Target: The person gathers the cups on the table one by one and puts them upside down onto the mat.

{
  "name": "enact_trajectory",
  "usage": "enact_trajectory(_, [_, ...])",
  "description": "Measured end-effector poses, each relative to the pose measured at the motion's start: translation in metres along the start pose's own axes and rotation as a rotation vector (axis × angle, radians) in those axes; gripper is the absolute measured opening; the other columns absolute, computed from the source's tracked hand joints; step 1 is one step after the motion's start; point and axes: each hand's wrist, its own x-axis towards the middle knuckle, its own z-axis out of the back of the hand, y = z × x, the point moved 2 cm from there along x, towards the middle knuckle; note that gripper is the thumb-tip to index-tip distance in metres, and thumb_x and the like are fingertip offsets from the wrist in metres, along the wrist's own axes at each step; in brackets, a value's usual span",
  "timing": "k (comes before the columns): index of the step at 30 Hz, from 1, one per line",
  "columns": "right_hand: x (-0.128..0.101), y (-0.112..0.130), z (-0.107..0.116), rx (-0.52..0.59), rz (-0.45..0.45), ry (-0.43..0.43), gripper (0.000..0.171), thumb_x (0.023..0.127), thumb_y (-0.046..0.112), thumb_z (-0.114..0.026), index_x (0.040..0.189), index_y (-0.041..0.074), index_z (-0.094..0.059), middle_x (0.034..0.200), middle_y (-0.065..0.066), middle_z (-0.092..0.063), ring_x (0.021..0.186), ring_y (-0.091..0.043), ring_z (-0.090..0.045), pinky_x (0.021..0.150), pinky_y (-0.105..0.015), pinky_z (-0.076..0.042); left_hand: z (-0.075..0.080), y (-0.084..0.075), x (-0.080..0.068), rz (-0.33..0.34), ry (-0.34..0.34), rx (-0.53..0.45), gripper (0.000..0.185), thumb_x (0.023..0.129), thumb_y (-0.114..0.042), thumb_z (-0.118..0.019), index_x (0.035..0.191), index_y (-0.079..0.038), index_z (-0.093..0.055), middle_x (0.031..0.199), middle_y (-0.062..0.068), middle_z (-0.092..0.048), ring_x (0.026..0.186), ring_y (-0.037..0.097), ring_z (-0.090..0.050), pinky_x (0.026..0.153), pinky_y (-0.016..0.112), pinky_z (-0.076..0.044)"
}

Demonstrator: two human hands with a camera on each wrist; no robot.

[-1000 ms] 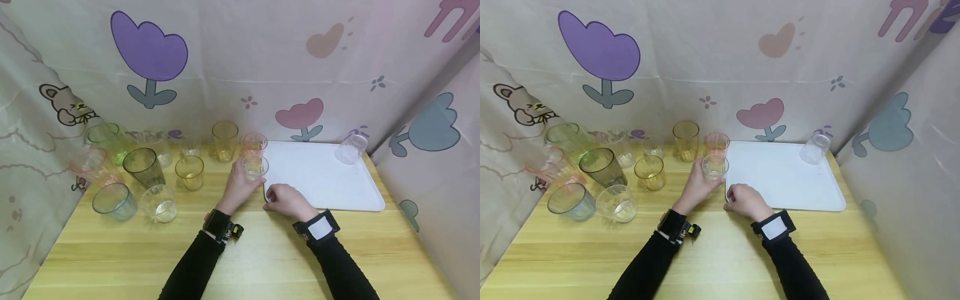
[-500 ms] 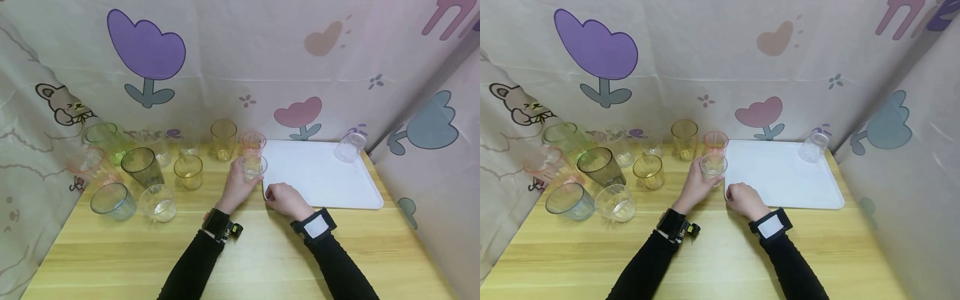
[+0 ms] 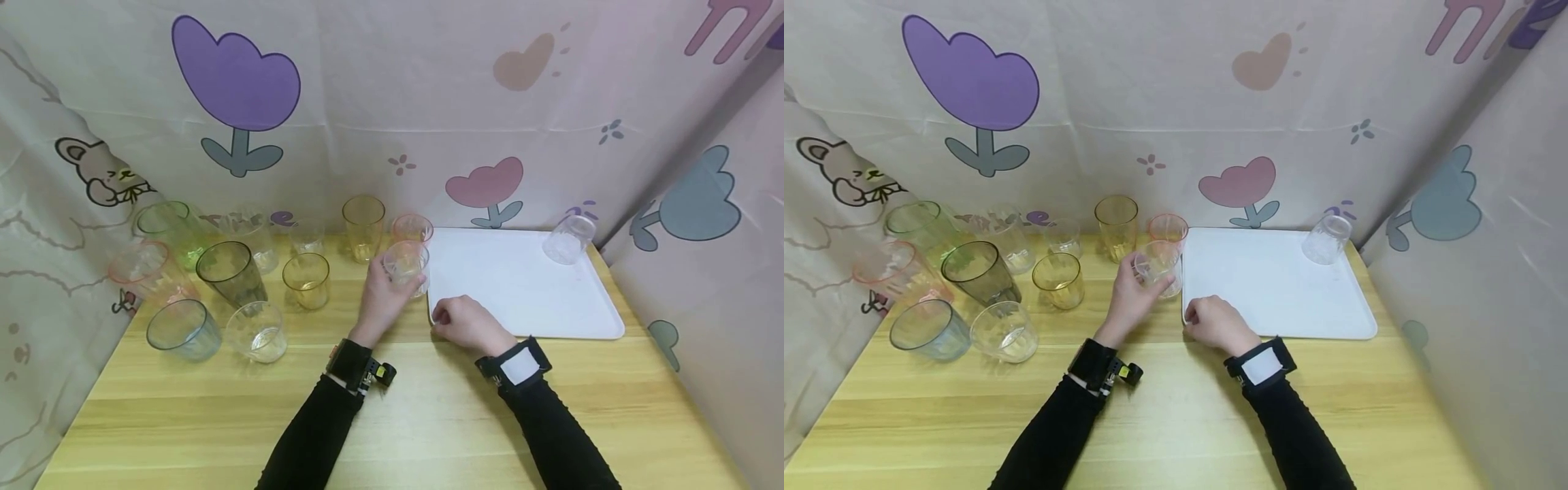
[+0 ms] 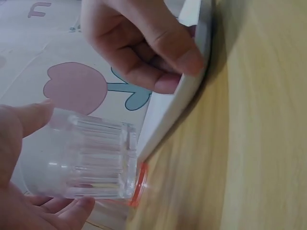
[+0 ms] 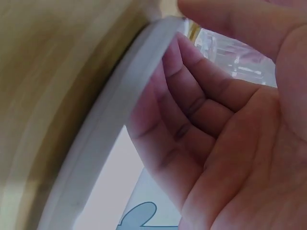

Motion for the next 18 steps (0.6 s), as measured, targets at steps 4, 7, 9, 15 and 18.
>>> enact_trajectory(4, [0.000,-0.001,0.006,0.060,0.010,-0.101,0.028,0.090,0.017,-0.076,0.111,0.001,-0.073,0.092,-0.006,-0.073,0.082,-0.017,-0.067,0.076,-0.037,-0.059,0.002,-0.002,0.000,0.043,0.003,-0.051,0.095,0.083,-0.044,-0.086,0.154,-0.005,-0.036,0.143,0.020,-0.056,0.126,0.037,-0.059,0.103,0.054,-0.052])
enact_trajectory(7, [0.001,-0.001,0.011,0.102,0.024,-0.215,0.046,0.091,0.022,-0.079,0.126,-0.005,-0.066,0.108,-0.015,-0.072,0.091,-0.026,-0.069,0.076,-0.041,-0.061,0.003,-0.003,0.000,0.071,0.016,-0.103,0.095,0.085,-0.047,-0.084,0.156,-0.007,-0.036,0.144,0.019,-0.057,0.125,0.036,-0.060,0.100,0.052,-0.055])
enact_trajectory(9, [0.001,-0.002,0.013,0.133,0.027,-0.282,0.058,0.091,0.025,-0.081,0.135,-0.007,-0.059,0.118,-0.020,-0.069,0.097,-0.032,-0.070,0.079,-0.045,-0.061,0.004,-0.004,-0.001,0.084,0.023,-0.152,0.094,0.085,-0.047,-0.084,0.155,-0.008,-0.036,0.144,0.018,-0.056,0.125,0.036,-0.060,0.099,0.049,-0.057])
enact_trajectory(15, [0.002,-0.001,0.017,0.259,0.024,-0.382,0.074,0.091,0.028,-0.082,0.147,-0.004,-0.048,0.137,-0.023,-0.059,0.115,-0.039,-0.065,0.087,-0.051,-0.061,0.004,-0.006,0.000,0.107,0.032,-0.300,0.087,0.089,-0.042,-0.082,0.152,-0.003,-0.038,0.146,0.013,-0.056,0.127,0.034,-0.060,0.097,0.044,-0.058])
enact_trajectory(18, [0.002,-0.001,0.018,0.316,0.043,-0.408,0.076,0.092,0.027,-0.082,0.151,-0.001,-0.044,0.145,-0.022,-0.053,0.123,-0.040,-0.061,0.092,-0.052,-0.060,0.003,-0.006,0.001,0.124,0.034,-0.365,0.080,0.089,-0.038,-0.083,0.147,-0.002,-0.041,0.143,0.010,-0.059,0.126,0.031,-0.061,0.096,0.043,-0.058])
